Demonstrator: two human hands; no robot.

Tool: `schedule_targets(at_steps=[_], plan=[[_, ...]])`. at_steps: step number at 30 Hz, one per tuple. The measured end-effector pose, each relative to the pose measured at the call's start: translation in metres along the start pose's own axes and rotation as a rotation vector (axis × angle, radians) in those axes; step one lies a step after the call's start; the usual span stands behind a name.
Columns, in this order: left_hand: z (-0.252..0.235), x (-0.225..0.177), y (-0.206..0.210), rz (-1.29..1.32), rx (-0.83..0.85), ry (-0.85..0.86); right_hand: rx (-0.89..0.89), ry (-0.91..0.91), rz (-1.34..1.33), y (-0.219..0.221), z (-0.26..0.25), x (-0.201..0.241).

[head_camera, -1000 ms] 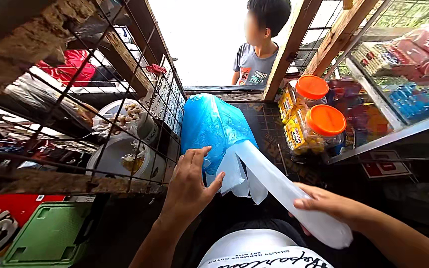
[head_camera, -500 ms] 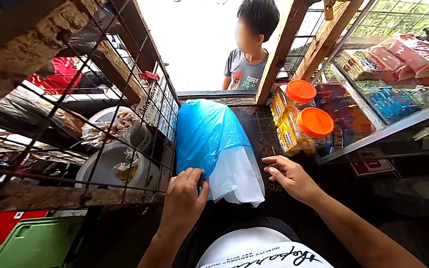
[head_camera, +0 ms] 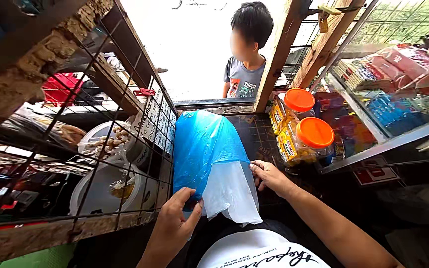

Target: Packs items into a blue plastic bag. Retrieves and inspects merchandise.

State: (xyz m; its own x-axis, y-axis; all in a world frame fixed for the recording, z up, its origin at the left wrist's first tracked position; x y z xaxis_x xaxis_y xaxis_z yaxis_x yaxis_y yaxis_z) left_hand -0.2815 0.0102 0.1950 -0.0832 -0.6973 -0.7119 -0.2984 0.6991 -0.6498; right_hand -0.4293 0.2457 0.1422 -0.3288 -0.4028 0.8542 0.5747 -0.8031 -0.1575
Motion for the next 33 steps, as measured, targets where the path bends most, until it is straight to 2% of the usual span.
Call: schedule_targets(at_steps=[4, 7, 11, 18, 27, 33], plan=[[0.006, 0.004, 0.003, 0.001, 0.033, -0.011, -0.088, -0.213, 0.417, -0.008, -0.005, -0.005], [0.009, 0.004, 0.004, -0.015, 0.038, -0.007, -0.141, -0.337, 0.509, -0.004, -0.003, -0.007], [0.007, 0.003, 0.003, -0.007, 0.024, 0.006, -0.065, -0.3, 0.477, -0.006, -0.006, -0.006], [0.003, -0.003, 0.006, 0.079, -0.026, 0.06, -0.185, -0.453, 0.371, -0.007, -0.003, -0.017], [0.024, -0.011, 0.008, 0.171, 0.041, 0.146, -0.289, -0.637, 0.199, -0.004, 0.025, -0.038], [0.017, -0.016, 0.003, 0.452, 0.009, 0.103, -0.285, -0.655, 0.056, -0.002, 0.027, -0.04]])
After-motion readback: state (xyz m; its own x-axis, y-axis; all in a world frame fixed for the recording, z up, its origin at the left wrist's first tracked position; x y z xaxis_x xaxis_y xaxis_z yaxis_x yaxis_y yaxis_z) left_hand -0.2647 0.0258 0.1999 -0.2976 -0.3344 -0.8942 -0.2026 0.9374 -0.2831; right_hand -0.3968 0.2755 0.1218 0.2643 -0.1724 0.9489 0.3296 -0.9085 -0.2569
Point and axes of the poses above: each hand's wrist, its own z-axis away from the middle knuckle, its own y-axis out of the palm, x = y × z, the point moved 5 cm from there along -z, towards the middle knuckle, and after that the axes turned 4 degrees about -y, right-handed, at the moved point
